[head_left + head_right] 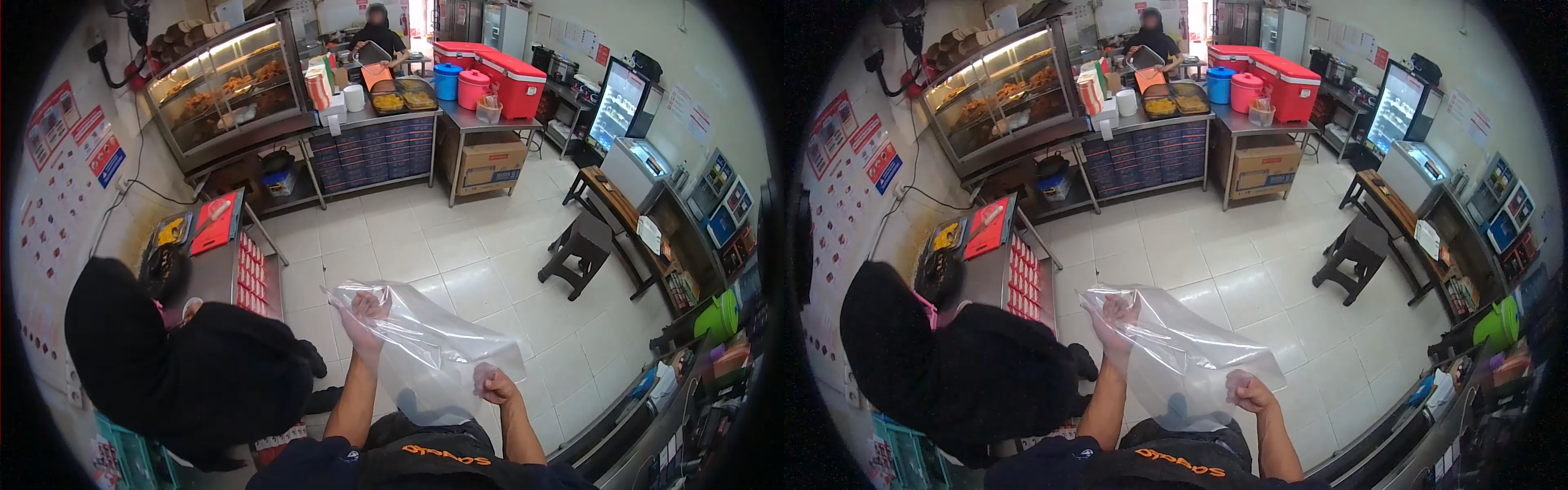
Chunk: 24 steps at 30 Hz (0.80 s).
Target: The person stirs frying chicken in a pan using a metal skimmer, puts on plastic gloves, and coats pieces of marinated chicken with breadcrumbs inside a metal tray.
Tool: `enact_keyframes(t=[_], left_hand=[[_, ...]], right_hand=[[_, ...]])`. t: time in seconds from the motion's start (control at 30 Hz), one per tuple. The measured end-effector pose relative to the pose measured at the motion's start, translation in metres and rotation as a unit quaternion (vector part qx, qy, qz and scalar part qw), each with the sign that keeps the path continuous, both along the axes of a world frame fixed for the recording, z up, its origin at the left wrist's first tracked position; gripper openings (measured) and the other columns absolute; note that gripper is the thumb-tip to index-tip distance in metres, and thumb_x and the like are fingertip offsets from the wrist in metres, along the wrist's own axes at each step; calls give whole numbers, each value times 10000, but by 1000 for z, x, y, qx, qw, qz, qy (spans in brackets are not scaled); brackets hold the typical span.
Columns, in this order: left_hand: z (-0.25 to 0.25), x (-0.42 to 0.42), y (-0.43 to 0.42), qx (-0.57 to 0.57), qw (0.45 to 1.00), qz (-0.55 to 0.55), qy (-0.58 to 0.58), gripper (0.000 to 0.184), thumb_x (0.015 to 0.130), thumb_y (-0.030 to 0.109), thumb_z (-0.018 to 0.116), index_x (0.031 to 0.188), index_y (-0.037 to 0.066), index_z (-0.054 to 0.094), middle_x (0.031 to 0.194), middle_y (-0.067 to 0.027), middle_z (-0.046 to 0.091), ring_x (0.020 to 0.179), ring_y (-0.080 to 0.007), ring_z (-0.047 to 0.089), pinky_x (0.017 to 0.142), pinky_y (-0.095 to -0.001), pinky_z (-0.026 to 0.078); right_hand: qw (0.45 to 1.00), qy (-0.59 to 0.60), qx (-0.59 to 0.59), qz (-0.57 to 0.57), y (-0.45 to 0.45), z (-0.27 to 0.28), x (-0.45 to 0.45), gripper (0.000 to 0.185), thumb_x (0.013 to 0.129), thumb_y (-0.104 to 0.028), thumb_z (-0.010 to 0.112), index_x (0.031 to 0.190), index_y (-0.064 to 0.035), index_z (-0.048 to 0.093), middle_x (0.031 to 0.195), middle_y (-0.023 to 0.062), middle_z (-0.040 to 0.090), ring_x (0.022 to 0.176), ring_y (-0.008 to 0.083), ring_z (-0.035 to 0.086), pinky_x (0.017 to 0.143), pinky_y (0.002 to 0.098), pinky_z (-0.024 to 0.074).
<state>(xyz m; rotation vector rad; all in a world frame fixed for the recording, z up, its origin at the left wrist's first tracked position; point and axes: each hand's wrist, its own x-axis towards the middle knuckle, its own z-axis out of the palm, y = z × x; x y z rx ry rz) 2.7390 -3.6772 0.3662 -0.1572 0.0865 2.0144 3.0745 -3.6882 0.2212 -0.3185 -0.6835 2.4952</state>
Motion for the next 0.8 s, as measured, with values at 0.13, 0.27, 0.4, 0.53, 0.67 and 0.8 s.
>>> enact_keyframes(t=[0.13,0.27,0.4,0.53,0.67,0.8], left_hand=[[-1,1,55,-59,997,41,0,520,774,569,522,884,61,507,682,-5,518,630,-104,522,957,-472,355],[-45,-2,115,-62,998,1,15,531,792,592,480,946,83,493,781,-27,546,716,-135,544,941,-480,360],[-54,13,181,-104,993,-31,54,532,817,595,440,821,63,455,834,-67,496,866,-207,489,919,-460,346],[-132,7,265,-149,980,-96,93,498,837,557,420,859,63,472,889,-84,494,919,-246,466,892,-441,354],[-167,23,344,-475,835,55,272,334,856,380,458,964,64,473,939,-79,512,926,-205,483,831,-375,395],[-112,91,408,-322,789,-114,511,252,857,297,509,994,90,462,932,-53,550,890,-144,518,716,-321,465]], right_hand=[[993,-4,-34,-114,36,18,2,414,730,-76,688,1104,-46,512,873,54,607,747,171,604,663,333,500],[969,-93,-73,-217,92,43,4,242,767,-44,638,991,-56,547,759,12,563,593,116,549,570,259,485],[956,-103,-80,-264,179,24,33,106,814,-79,590,909,-83,543,710,-17,546,547,76,521,520,220,461],[933,-82,-95,-337,284,12,67,45,855,-124,549,857,-111,506,639,-52,481,521,57,457,470,209,409],[894,-249,13,-373,395,36,106,61,857,-111,547,865,-84,493,702,-13,494,562,74,448,512,224,383],[871,-338,87,-346,482,41,128,156,823,-133,603,902,-24,525,729,11,532,621,100,494,557,269,428]])
